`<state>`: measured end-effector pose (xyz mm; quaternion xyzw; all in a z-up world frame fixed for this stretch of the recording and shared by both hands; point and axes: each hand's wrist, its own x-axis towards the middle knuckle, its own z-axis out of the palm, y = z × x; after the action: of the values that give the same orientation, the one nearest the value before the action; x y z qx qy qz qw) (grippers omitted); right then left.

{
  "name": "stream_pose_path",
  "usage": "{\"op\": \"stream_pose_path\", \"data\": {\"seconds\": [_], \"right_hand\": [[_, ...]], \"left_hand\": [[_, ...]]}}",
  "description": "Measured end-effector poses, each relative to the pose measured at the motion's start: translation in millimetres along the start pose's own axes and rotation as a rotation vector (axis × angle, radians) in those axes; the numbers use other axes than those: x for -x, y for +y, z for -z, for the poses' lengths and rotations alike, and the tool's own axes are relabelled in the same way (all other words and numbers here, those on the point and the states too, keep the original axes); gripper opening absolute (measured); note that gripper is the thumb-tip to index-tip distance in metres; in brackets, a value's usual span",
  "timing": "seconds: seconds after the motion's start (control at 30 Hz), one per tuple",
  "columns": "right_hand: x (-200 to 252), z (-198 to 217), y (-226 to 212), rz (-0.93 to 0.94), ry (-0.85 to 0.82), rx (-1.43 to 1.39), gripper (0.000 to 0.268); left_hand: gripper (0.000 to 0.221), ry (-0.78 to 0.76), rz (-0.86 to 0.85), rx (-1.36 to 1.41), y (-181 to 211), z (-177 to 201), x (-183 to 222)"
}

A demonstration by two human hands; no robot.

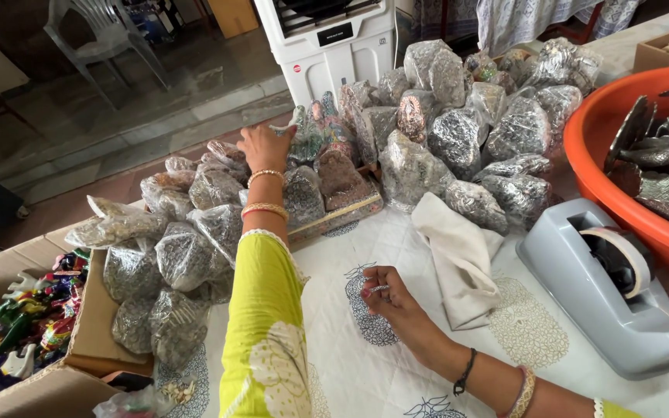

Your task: The person wraps small decorative figurines in bubble wrap at a work table, folding the plastic around each item and sealing the wrap, then sets the wrapped pieces with a pile of similarly wrapped figurines. They take new items from a box and use a tape dispenser on the table.

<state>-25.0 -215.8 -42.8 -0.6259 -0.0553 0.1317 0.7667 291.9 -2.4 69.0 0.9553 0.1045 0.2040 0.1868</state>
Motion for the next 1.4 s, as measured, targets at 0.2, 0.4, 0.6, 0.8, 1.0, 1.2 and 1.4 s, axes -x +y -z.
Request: {"op": "stream_pose_path", "data": {"seconds": [0.2,0.4,0.6,0.8,1.0,1.2,1.4], "right_hand": [[-1,2,1,0.019,-0.012,0.052,0.042],[-6,7,4,0.074,-0.033,0.027,0.038],[-6,8,5,0.093,-0.020,0.121,0.035],[-15,18,25,0.156,-0.034,0.059,0.038],[-19,28,17,0.179,0.048,0.178,0.040],[-29,50,6,0.640,0.173,0.642,0.039],[32,37,-46,0.709,-0.010,0.976,0.032]], "left_hand": [[0.073,0.048,-0.064,0.012,-26,-29,-21],[0.047,0.271,-0.091,0.208,-17,-2,-13],[0.004,0.453,-0.434,0.635,18,62,90],[0.011,-0.011,-0.632,0.598,4,40,243],[0.040,-0.315,-0.597,0.398,-48,17,315],[0.051,-0.290,-0.730,0.212,-43,27,331],[0.049,-0.272,-0.795,0.172,-49,19,327]]}}
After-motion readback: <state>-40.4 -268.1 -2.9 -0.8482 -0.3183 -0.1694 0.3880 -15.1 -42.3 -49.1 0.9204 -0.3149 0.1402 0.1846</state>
